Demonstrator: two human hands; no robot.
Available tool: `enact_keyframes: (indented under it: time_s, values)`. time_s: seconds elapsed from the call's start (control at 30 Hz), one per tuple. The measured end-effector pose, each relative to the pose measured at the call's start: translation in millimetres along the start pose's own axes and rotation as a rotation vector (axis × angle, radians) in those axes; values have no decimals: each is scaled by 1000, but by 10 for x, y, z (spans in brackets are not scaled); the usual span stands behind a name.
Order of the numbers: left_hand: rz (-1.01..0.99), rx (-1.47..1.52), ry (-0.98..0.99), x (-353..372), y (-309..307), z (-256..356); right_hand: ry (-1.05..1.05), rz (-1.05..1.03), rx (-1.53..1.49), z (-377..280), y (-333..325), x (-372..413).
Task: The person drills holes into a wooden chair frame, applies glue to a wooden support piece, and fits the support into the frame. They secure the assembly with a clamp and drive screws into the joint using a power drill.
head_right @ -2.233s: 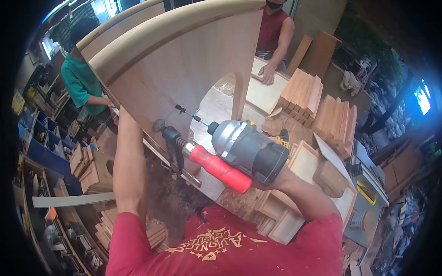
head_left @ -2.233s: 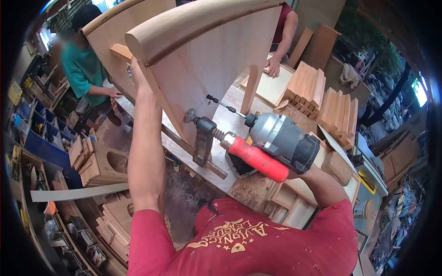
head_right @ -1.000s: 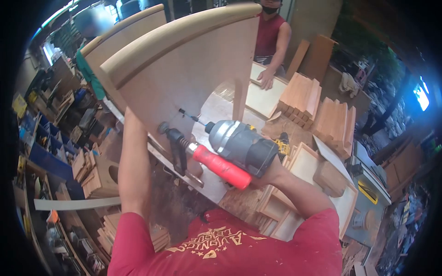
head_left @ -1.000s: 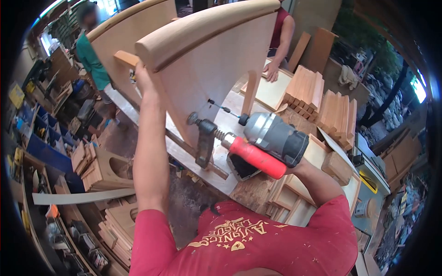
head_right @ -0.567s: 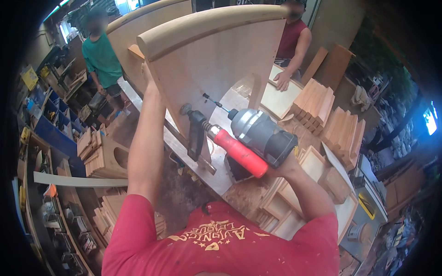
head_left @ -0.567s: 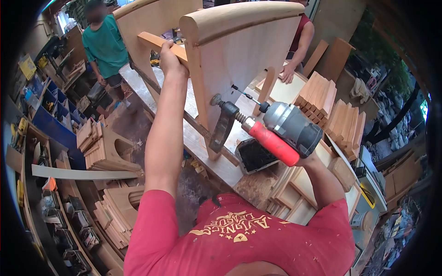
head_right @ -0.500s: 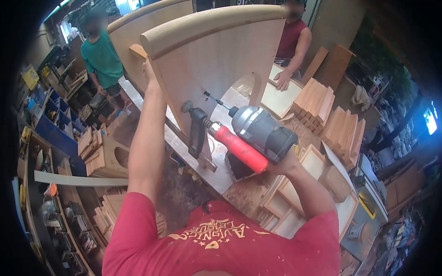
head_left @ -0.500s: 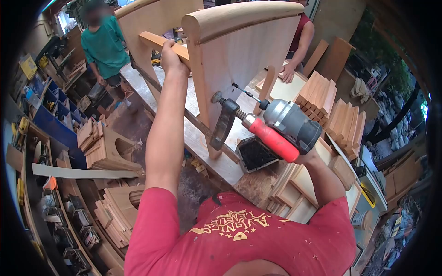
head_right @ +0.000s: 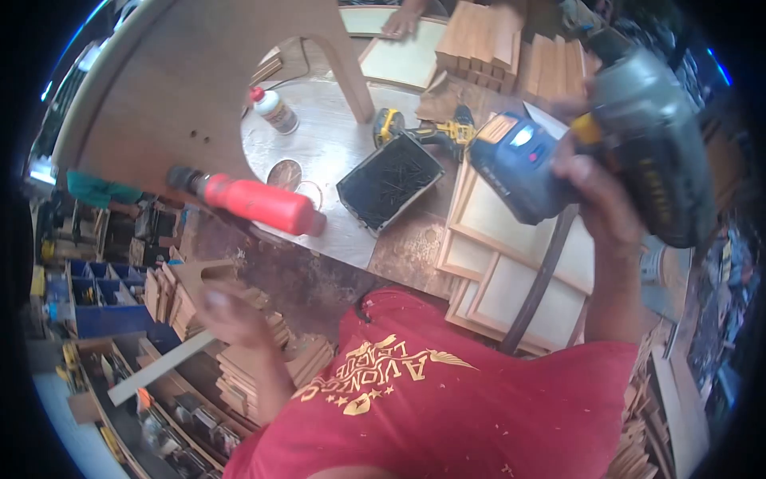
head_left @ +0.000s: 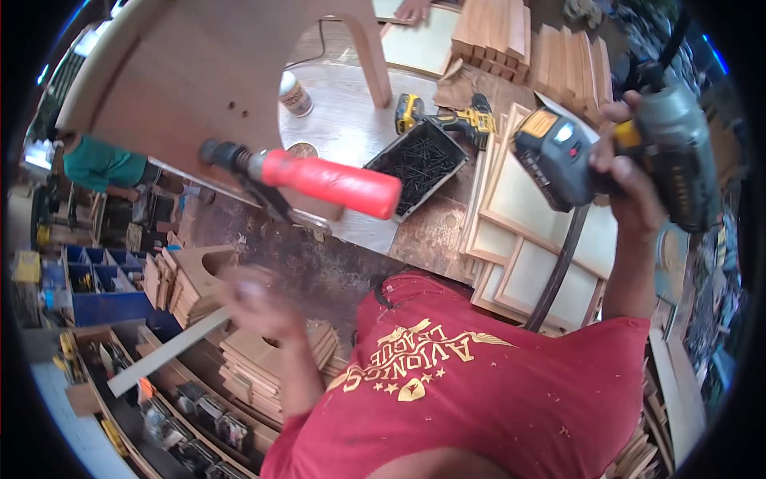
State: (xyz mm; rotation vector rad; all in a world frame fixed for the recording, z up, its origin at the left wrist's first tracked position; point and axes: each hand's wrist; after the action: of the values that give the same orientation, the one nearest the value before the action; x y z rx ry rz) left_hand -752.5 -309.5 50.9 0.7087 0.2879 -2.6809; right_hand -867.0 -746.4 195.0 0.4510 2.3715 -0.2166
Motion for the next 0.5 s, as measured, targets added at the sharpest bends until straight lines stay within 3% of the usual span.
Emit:
enact_keyframes:
  time_s: [0.03, 0.07, 0.13, 0.33, 0.43, 0.5]
  values:
    - [-191, -233, 113, 400, 28, -89, -41, 24, 39, -32, -74, 2]
    - [-507, -80, 44, 555, 303, 297, -23, 68, 7, -41, -150, 13]
    - [-617, -20, -179, 719, 682, 205, -26, 97, -81, -78, -208, 24]
    - [-696, -412, -39, 387, 1987, -413, 51, 127, -214, -63, -85, 225]
    - [-730, -691, -73, 356, 2239, -528, 93, 90, -225, -144, -68, 330]
    - [-739, -650, -145, 440, 2245, -533, 150, 121, -251, -144, -102, 479]
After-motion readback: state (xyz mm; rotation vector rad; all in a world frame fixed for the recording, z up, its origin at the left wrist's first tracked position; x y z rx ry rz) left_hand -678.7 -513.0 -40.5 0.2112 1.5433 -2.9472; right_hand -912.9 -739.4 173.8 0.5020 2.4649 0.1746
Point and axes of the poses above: each hand's wrist, its own x-axis away from the middle knuckle, its own y-axis out of the palm, z = x × y, and after that the axes turned 10 degrees about -y, right-handed
